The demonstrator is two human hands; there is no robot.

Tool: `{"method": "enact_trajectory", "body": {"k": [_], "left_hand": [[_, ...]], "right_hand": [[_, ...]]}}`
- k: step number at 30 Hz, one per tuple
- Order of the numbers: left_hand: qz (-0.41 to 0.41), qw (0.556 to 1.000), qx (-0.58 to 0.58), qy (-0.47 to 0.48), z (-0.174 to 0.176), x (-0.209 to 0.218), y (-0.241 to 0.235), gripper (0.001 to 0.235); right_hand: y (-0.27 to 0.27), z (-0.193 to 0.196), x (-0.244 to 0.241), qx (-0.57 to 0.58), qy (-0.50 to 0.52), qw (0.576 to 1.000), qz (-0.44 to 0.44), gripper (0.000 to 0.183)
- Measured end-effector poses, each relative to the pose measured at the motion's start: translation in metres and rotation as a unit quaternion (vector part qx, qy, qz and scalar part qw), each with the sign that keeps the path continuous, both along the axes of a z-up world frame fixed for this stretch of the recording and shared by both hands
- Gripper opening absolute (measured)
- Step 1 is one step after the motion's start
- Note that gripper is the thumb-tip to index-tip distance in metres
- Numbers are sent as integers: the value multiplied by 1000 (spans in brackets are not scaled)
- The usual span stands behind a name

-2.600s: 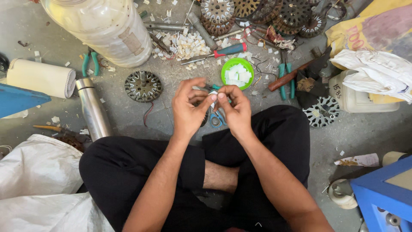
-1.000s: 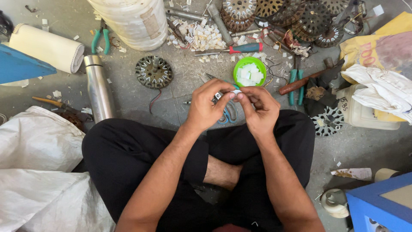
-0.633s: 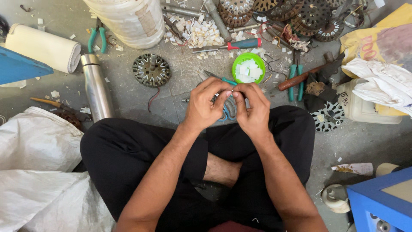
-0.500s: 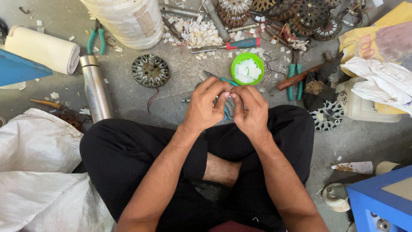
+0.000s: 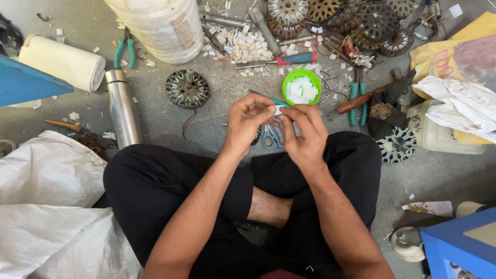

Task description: The person prepares small white insulation tabs using scissors and inserts them into the slots of a fan stator by hand.

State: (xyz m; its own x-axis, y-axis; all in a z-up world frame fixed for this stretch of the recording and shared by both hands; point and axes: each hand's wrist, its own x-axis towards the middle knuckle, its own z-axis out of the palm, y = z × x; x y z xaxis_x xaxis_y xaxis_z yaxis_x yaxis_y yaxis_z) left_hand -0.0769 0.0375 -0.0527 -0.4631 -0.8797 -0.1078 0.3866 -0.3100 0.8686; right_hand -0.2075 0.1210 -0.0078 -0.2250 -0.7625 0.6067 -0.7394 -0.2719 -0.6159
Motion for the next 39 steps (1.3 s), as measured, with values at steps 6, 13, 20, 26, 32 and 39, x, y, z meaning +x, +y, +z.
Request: {"method": "enact_trajectory", "body": {"k": [6,13,20,26,32,39], "left_hand": [[-12,985,-166,-53,9,-2,4,14],[14,900,-359,-248,34,2,6,12],[21,886,-394,-244,37,-1,7,13],[2,915,-330,-234,33,1,3,14],[-15,945,-303,-121,29,4,8,9],[-10,941,-290,-173,29,11,14,8]], "right_hand": [[-2,-36,-19,91,-549,828,74,7],[3,-44,-29,123,-491,855,113,20],[0,-36,-32,104,-424,886,158,12],[3,-38,-39,127,-366,909,153,8],[4,-44,-51,152,-325,914,189,5],[9,-37,-47,176,-331,901,217,6]]}}
